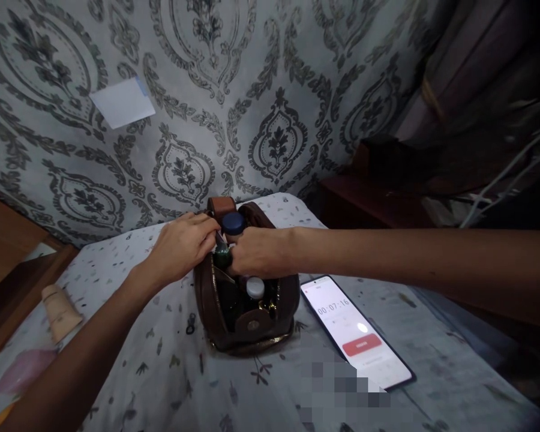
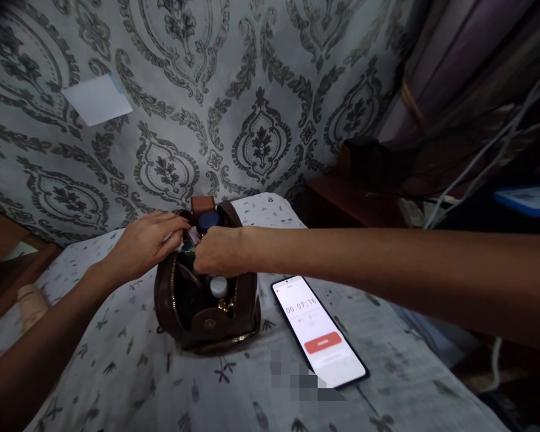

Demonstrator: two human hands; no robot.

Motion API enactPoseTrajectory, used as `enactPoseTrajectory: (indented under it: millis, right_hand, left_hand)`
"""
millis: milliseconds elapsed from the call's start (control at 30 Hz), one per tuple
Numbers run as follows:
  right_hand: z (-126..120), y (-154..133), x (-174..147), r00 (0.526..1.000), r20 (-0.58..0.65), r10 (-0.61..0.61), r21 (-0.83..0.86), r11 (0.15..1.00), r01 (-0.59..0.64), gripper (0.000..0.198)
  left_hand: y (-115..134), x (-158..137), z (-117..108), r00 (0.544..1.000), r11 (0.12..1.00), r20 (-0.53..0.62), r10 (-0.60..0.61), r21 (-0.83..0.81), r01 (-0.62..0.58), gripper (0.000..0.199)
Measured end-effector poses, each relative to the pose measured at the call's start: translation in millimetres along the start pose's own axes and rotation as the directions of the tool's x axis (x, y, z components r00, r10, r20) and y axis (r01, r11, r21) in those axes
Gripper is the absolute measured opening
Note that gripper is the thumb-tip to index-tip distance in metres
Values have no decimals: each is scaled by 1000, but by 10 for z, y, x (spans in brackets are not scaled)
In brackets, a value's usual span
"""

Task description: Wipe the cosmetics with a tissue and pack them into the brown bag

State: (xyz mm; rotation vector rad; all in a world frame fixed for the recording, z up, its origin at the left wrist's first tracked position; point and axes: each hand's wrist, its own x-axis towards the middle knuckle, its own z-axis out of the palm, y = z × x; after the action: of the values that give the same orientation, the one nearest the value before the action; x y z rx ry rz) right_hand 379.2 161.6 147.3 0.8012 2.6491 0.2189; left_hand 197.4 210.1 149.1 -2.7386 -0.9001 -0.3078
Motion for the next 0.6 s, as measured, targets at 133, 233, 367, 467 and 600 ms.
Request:
enactPoseTrajectory:
  millis: [133, 233, 367, 467, 600]
  right_hand:
    - [-12, 23, -69, 995, -98, -23, 22, 999, 25, 22]
    - [-62, 55, -144, 989, -145, 1, 42, 999, 5, 24]
    - [-166, 166, -322, 975, -208, 82, 147, 988, -51, 15]
    - [-230, 295, -485, 919, -333, 213, 325, 941, -100, 7]
    - [-268, 463, -544, 696, -454, 556, 515, 801, -305, 15]
  left_hand:
    - [-13, -23, 17, 1000, 1000, -29, 12, -13, -12, 28]
    - [-14, -34, 34, 999, 1000, -45, 7, -12, -8, 28]
    - [-12, -45, 50, 998, 1000, -64, 17, -13, -18, 28]
    - [-13, -58, 57, 997, 1000, -74, 25, -10, -26, 28]
    - [-8, -80, 68, 994, 999, -103, 25, -19, -27, 29]
